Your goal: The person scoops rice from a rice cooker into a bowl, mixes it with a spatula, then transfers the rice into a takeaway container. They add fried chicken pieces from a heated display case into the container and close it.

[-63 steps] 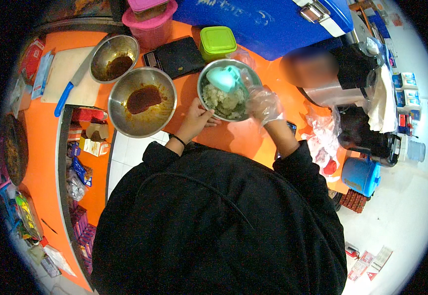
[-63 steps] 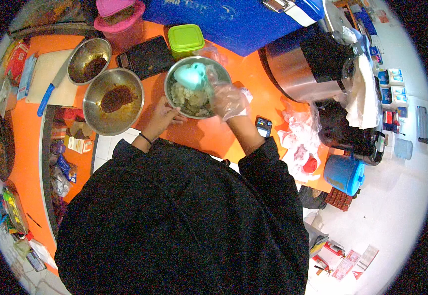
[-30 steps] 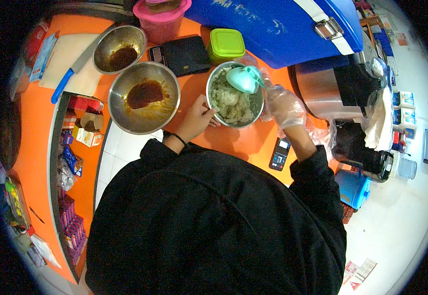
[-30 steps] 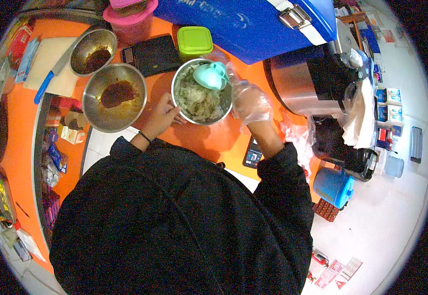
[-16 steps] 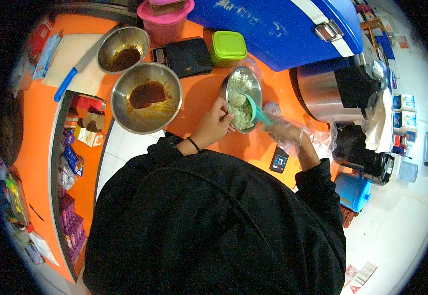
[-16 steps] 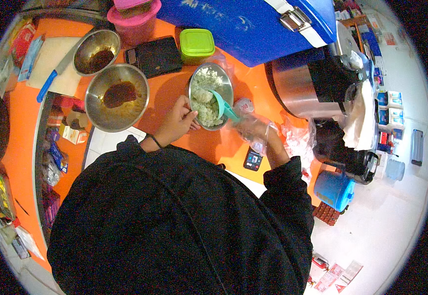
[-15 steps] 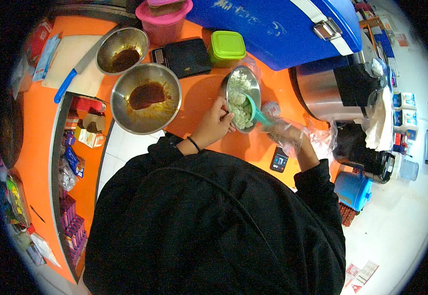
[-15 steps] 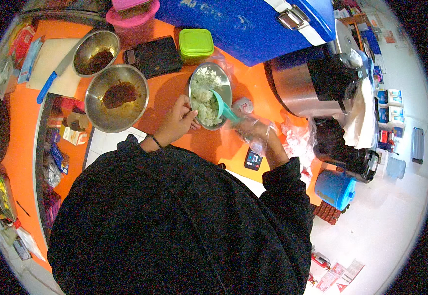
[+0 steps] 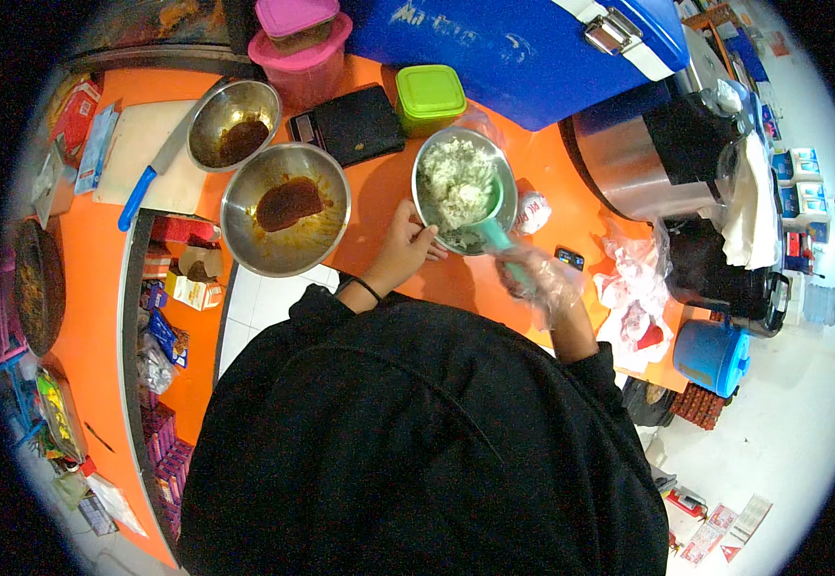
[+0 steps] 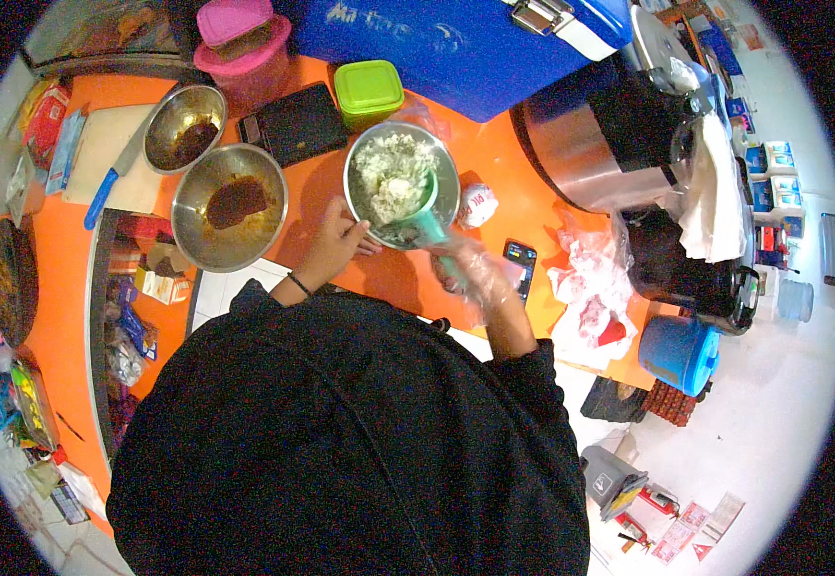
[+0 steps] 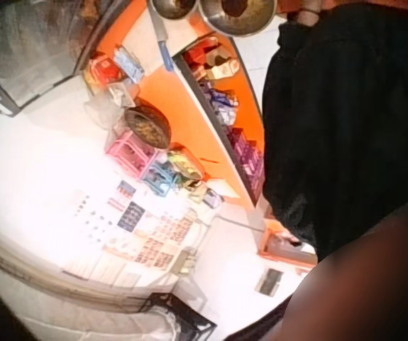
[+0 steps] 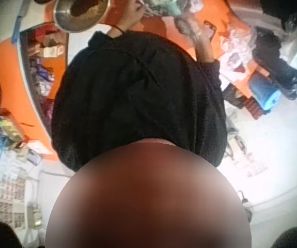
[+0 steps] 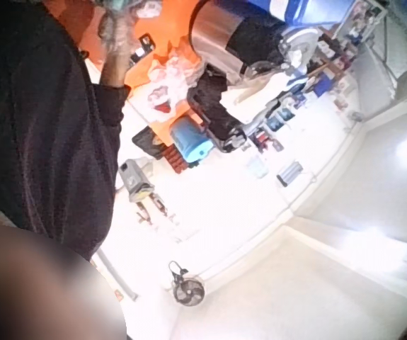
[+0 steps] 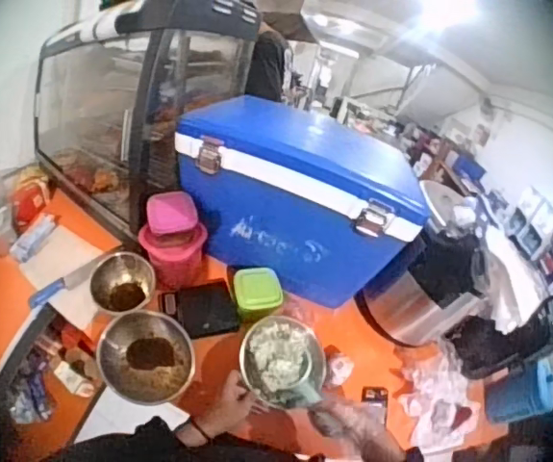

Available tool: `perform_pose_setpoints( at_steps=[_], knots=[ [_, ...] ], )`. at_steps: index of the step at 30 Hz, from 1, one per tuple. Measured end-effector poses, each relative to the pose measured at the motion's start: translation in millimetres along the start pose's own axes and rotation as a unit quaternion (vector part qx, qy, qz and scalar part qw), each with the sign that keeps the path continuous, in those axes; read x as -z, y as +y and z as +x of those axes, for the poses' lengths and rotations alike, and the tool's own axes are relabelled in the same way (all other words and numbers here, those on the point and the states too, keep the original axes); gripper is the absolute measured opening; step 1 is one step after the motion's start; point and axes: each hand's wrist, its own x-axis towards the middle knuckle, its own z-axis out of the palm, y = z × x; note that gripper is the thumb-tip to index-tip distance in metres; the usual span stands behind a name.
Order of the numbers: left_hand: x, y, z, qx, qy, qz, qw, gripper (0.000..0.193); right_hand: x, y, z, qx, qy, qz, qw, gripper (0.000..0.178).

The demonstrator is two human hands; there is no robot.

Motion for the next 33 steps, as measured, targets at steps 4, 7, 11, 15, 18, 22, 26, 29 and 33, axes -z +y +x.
perform_pose_setpoints(
  at_steps=[4, 7, 11, 15, 18, 22, 26, 29, 33],
  knots=[
    [13, -11, 0, 0.040, -0.007, -0.008, 0.999, 0.019, -5, -10, -10, 0.178, 0.148, -0.220, 0.948, 0.039],
    [18, -18, 3, 0.061, -0.004, -0.009, 0.998, 0.020, -14, -25, -19, 0.291, 0.221, -0.503, 0.783, 0.061],
    [24, -20, 5, 0.065, -0.013, -0.035, 0.997, 0.021, -34, -41, -35, 0.235, 0.286, -0.562, 0.740, 0.060],
    [27, -20, 5, 0.080, -0.022, -0.040, 0.996, 0.020, -51, -50, -32, 0.148, 0.231, -0.650, 0.708, 0.061],
    [26, -20, 5, 0.074, -0.026, -0.038, 0.996, 0.019, -49, -54, -12, 0.094, 0.164, -0.661, 0.726, 0.061],
    [24, -19, 5, 0.053, -0.002, -0.037, 0.998, 0.018, -22, -51, 10, 0.163, 0.228, -0.555, 0.783, 0.068],
    [25, -18, 5, 0.069, -0.010, -0.048, 0.996, 0.018, 0, -47, 14, 0.092, 0.082, -0.615, 0.779, 0.063],
    [28, -18, 7, 0.058, -0.033, -0.044, 0.997, 0.018, 4, -54, 15, 0.202, 0.115, -0.630, 0.741, 0.062],
    [29, -19, 8, 0.063, -0.023, -0.011, 0.998, 0.018, -2, -73, 19, 0.185, 0.162, -0.402, 0.882, 0.061]
  ],
)
